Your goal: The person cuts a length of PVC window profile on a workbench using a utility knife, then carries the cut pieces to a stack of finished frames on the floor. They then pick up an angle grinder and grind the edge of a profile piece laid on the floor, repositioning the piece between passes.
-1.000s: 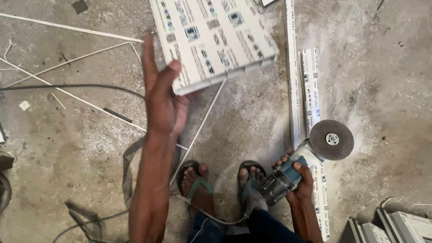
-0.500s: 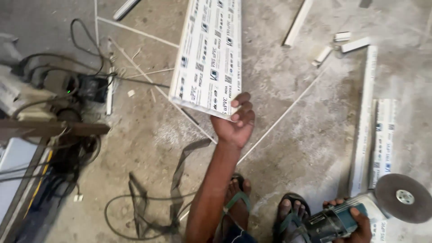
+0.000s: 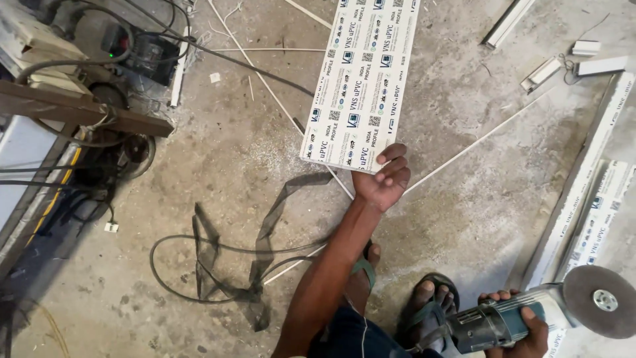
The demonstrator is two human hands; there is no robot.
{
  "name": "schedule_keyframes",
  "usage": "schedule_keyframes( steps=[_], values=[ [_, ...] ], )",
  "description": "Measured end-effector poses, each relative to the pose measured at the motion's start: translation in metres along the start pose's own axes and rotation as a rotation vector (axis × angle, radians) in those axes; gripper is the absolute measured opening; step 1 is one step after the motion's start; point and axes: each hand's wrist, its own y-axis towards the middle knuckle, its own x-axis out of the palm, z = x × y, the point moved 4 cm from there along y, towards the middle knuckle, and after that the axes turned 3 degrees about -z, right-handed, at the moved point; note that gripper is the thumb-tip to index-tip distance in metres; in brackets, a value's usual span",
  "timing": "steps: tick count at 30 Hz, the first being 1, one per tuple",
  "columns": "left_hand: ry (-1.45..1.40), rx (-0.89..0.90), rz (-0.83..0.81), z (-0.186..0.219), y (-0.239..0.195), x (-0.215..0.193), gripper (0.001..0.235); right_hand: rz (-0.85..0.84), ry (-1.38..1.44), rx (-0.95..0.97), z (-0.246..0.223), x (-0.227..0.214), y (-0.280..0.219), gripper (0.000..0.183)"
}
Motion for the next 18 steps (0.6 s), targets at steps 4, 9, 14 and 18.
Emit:
schedule_keyframes(
  steps=[4, 9, 14, 18],
  values=[
    [0.040, -0.004, 0.034, 0.003, -0.008, -0.018, 0.032, -0.011, -0.019, -0.006, 0.000, 0.003, -0.003, 0.044],
    [0.102, -0.018, 0.068, 0.004, -0.012, -0.034, 0.036, 0.000, -0.007, -0.009, -0.002, 0.021, -0.009, 0.044],
    [0.125, -0.024, 0.076, 0.007, -0.015, -0.035, 0.037, 0.007, -0.029, -0.022, 0.000, 0.045, -0.015, 0.046],
    [0.135, -0.023, 0.086, 0.011, -0.019, -0.046, 0.036, 0.023, -0.020, -0.043, -0.001, 0.054, -0.019, 0.046]
  ],
)
